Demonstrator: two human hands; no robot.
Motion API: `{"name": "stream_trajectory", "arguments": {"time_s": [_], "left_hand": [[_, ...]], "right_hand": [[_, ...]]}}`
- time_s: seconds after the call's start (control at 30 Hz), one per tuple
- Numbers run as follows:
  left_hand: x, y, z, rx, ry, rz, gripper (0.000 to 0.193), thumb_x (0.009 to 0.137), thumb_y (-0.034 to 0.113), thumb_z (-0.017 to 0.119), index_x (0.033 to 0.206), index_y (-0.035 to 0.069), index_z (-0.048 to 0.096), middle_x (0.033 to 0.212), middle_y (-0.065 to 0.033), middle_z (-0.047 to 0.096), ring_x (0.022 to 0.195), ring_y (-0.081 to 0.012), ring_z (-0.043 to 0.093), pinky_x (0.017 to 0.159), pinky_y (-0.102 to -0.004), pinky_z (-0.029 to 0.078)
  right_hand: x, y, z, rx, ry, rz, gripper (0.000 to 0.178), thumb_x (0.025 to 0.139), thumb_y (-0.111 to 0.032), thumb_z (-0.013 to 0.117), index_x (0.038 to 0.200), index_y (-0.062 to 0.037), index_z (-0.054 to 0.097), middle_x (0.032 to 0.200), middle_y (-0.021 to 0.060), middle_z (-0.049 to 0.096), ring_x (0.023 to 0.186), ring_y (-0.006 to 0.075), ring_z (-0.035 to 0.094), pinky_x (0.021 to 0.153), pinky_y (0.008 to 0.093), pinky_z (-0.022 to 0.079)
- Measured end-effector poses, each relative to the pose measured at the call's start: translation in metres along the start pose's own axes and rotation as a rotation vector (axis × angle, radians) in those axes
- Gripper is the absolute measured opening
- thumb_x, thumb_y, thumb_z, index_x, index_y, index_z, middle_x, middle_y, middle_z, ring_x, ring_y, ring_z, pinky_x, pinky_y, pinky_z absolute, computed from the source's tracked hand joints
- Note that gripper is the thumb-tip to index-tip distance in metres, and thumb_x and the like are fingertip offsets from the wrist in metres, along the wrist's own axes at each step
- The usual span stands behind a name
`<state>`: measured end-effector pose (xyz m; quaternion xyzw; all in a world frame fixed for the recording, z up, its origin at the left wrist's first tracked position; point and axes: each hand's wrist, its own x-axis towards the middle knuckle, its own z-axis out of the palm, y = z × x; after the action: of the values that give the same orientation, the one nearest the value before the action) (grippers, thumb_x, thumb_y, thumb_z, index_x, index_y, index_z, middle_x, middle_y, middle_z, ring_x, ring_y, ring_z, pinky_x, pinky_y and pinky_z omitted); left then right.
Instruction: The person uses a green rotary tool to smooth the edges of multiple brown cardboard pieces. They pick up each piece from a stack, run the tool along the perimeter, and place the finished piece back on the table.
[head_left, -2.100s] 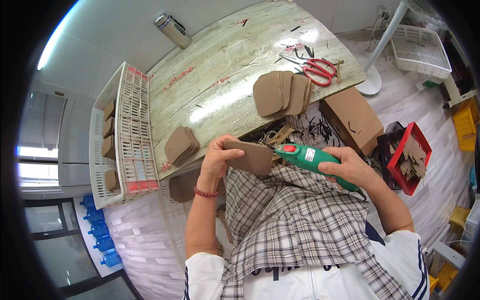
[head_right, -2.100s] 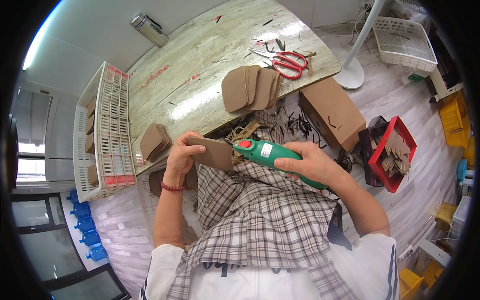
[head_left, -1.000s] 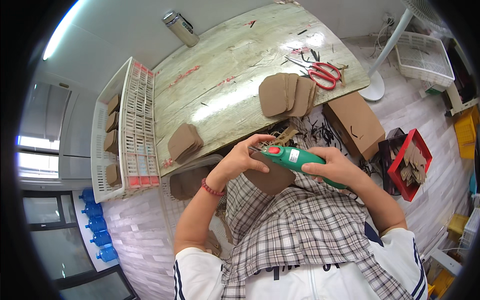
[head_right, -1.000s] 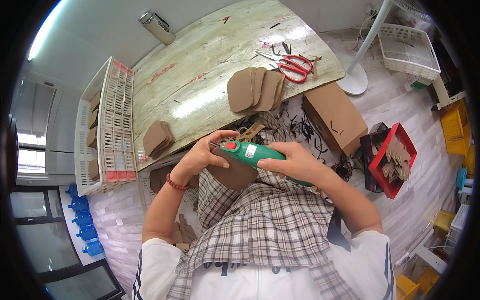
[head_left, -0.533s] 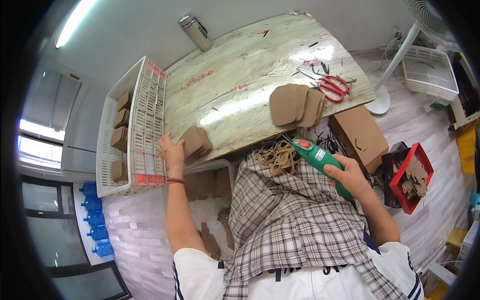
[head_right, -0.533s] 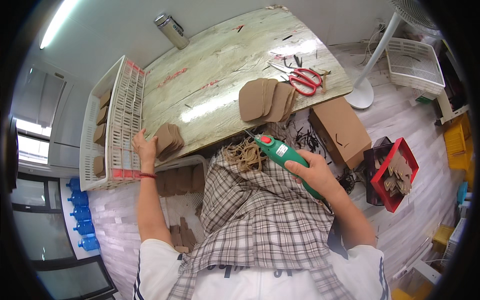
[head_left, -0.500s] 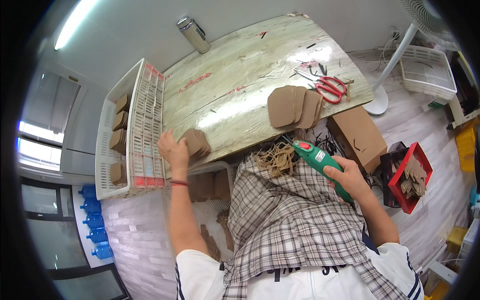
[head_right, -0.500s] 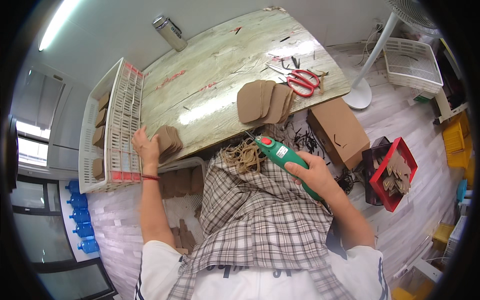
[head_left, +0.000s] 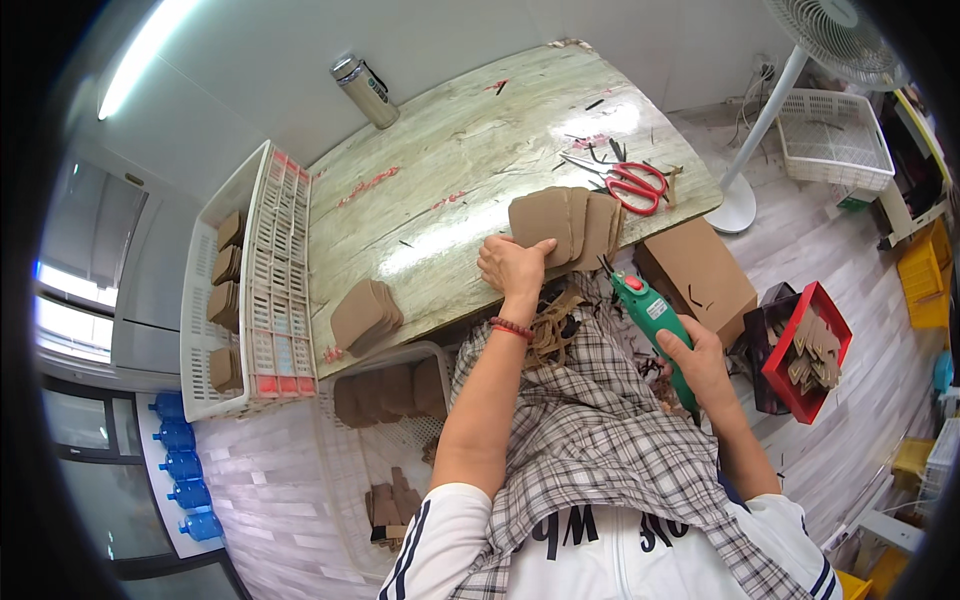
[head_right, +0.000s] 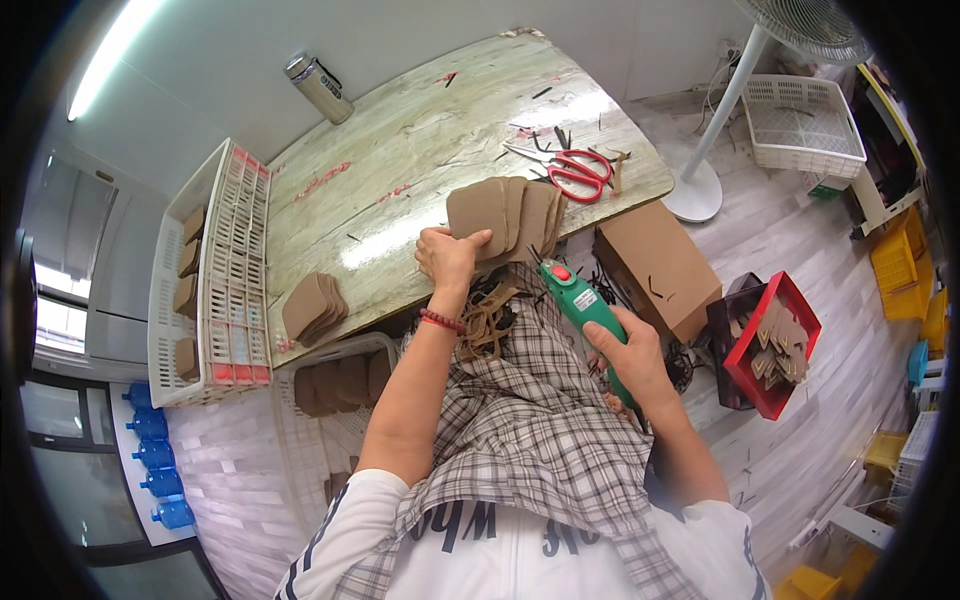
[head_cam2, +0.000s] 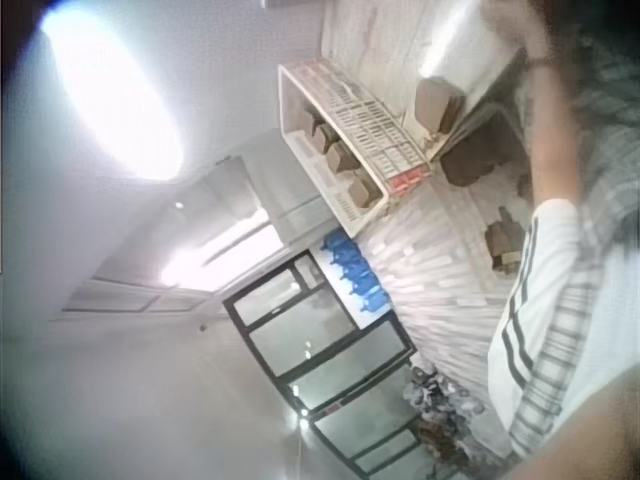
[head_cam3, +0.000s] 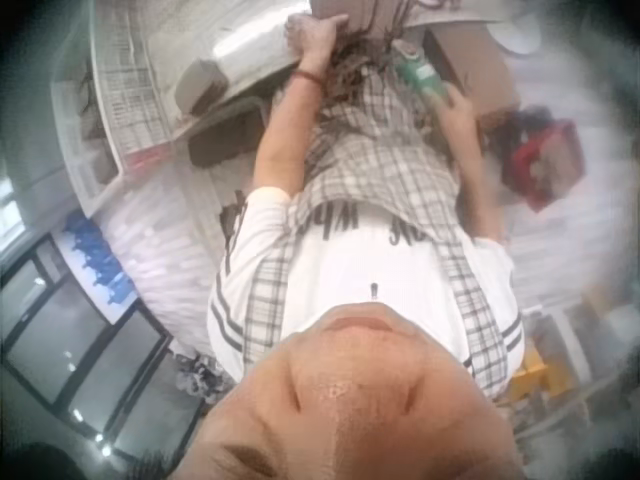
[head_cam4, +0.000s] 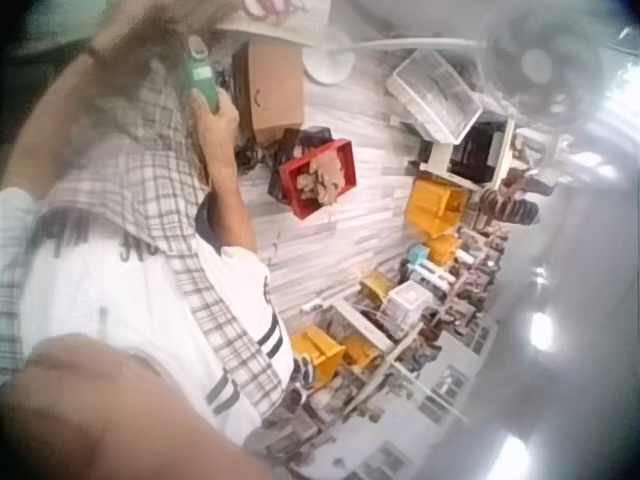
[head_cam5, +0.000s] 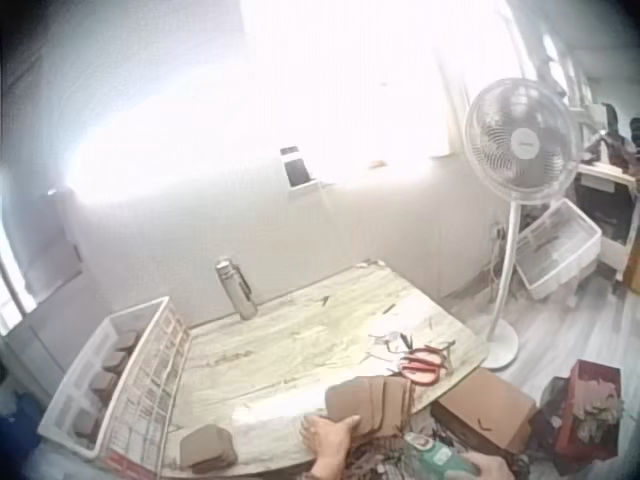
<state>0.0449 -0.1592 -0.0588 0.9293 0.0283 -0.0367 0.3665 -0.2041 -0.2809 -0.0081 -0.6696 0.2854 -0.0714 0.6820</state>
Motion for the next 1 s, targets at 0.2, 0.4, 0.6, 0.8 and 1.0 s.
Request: {"name": "stream_trajectory", "arguments": {"time_s": [0.2,0.4,0.6,0.8,1.0], "left_hand": [[0.015,-0.032,0.022,-0.579,0.042,0.043,0.053,0.069,0.016,0.083,0.105,0.004,0.046,0.099,-0.0121,0.058,0.093,-0.0259,0.057,0.091,-0.0391,0.042],[-0.009,-0.031,-0.021,-1.594,-0.318,-0.044,0.025,0.092,0.003,0.058,0.116,0.001,0.052,0.116,-0.0107,0.060,0.102,-0.0200,0.061,0.091,-0.0343,0.051],[-0.028,-0.025,-0.038,-1.875,-0.362,-0.118,0.032,0.092,0.003,0.059,0.123,0.002,0.051,0.121,-0.0089,0.059,0.112,-0.0229,0.058,0.099,-0.0375,0.048],[-0.035,-0.019,-0.039,-1.914,-0.357,-0.213,0.036,0.089,-0.002,0.060,0.123,0.001,0.049,0.123,-0.0109,0.057,0.115,-0.0263,0.055,0.103,-0.0420,0.045],[-0.044,-0.016,-0.033,-1.919,-0.457,-0.210,0.034,0.089,-0.005,0.058,0.122,0.000,0.051,0.121,-0.0118,0.058,0.114,-0.0274,0.057,0.104,-0.0422,0.045]], "right_hand": [[0.006,0.000,0.006,-0.052,-0.016,-0.026,0.032,0.090,-0.029,0.066,0.102,0.0001,0.061,0.072,0.0011,0.057,0.057,0.0063,0.054,0.052,0.0218,0.044],[0.009,-0.011,0.024,-0.012,-0.047,-0.042,0.033,0.089,-0.027,0.068,0.105,0.0021,0.063,0.073,0.0002,0.057,0.059,0.0053,0.051,0.053,0.0226,0.044],[0.007,-0.023,0.037,0.024,-0.100,-0.028,0.033,0.090,-0.028,0.067,0.103,0.0021,0.062,0.073,0.0006,0.057,0.060,0.0063,0.052,0.054,0.0232,0.045],[0.004,-0.031,0.039,0.061,-0.130,-0.007,0.031,0.090,-0.028,0.066,0.100,0.0011,0.062,0.073,0.0007,0.056,0.061,0.0069,0.052,0.054,0.0233,0.045],[0.003,-0.032,0.038,0.106,-0.134,-0.018,0.032,0.090,-0.030,0.066,0.099,0.0010,0.062,0.072,0.0009,0.056,0.061,0.0072,0.053,0.055,0.0230,0.046]]}}
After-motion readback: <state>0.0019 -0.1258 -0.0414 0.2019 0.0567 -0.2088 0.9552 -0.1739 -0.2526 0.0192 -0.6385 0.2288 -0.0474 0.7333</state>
